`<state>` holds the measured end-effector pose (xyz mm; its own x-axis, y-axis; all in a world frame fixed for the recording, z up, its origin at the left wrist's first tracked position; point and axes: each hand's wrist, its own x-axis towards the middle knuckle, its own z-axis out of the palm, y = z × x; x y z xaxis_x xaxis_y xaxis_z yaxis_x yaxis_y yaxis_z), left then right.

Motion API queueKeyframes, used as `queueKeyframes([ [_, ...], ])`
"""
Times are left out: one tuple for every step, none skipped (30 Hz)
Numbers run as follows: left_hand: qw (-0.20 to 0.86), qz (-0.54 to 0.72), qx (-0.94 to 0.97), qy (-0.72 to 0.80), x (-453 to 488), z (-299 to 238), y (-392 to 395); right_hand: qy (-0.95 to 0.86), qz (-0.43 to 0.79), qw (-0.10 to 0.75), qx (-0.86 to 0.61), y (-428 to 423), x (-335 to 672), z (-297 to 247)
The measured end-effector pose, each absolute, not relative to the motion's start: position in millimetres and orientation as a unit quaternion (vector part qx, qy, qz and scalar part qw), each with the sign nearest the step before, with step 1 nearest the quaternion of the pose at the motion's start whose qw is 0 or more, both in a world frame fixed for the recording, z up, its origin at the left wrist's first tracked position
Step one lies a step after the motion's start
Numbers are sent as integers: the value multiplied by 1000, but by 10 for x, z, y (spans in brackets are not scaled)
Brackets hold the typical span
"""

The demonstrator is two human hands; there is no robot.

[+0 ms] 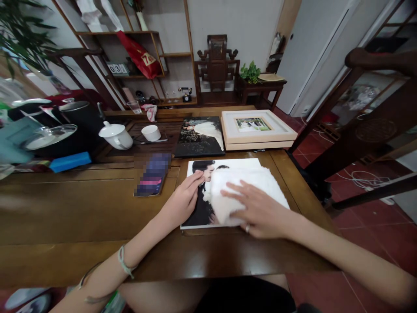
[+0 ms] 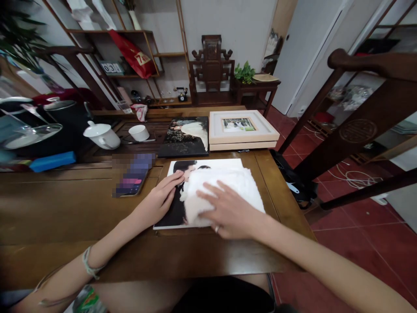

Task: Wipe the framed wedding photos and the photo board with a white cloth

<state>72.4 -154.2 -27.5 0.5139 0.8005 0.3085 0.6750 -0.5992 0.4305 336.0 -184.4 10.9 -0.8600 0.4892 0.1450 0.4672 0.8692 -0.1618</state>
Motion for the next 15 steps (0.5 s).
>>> queueKeyframes([
  [130,243,860,429,722,-274,-1540,-969,72,83,-223,-1944,3307,113],
  [131,242,860,430,720,-273,-1537,-974,80,78,-198,-2015,3266,116],
  [131,242,860,430,716,-274,-1535,-977,87,75,-178,-2051,3240,118],
  [131,243,860,429,713,-276,-1534,-979,94,74,-167,-2048,3230,120],
  [129,245,860,428,710,-280,-1533,-979,100,75,-163,-2009,3237,124],
  [127,248,861,426,707,-285,-1533,-977,104,79,-169,-1939,3259,129],
  [126,251,861,424,705,-291,-1534,-974,105,83,-182,-1842,3293,133],
  [125,253,862,422,703,-296,-1535,-971,100,88,-198,-1728,3336,136],
  [125,254,862,421,702,-300,-1537,-968,90,95,-216,-1604,3383,136],
  [125,254,862,421,702,-302,-1539,-964,77,103,-233,-1480,3429,131],
  [126,254,862,421,703,-303,-1540,-960,63,110,-250,-1363,3471,123],
  [126,253,861,422,704,-303,-1542,-955,53,116,-268,-1261,3505,111],
  [125,254,861,422,705,-303,-1544,-950,46,121,-284,-1181,3527,98],
  [125,256,861,422,707,-301,-1545,-944,40,127,-302,-1129,3536,86],
  [124,258,860,422,709,-300,-1545,-939,33,130,-317,-1107,3530,76],
])
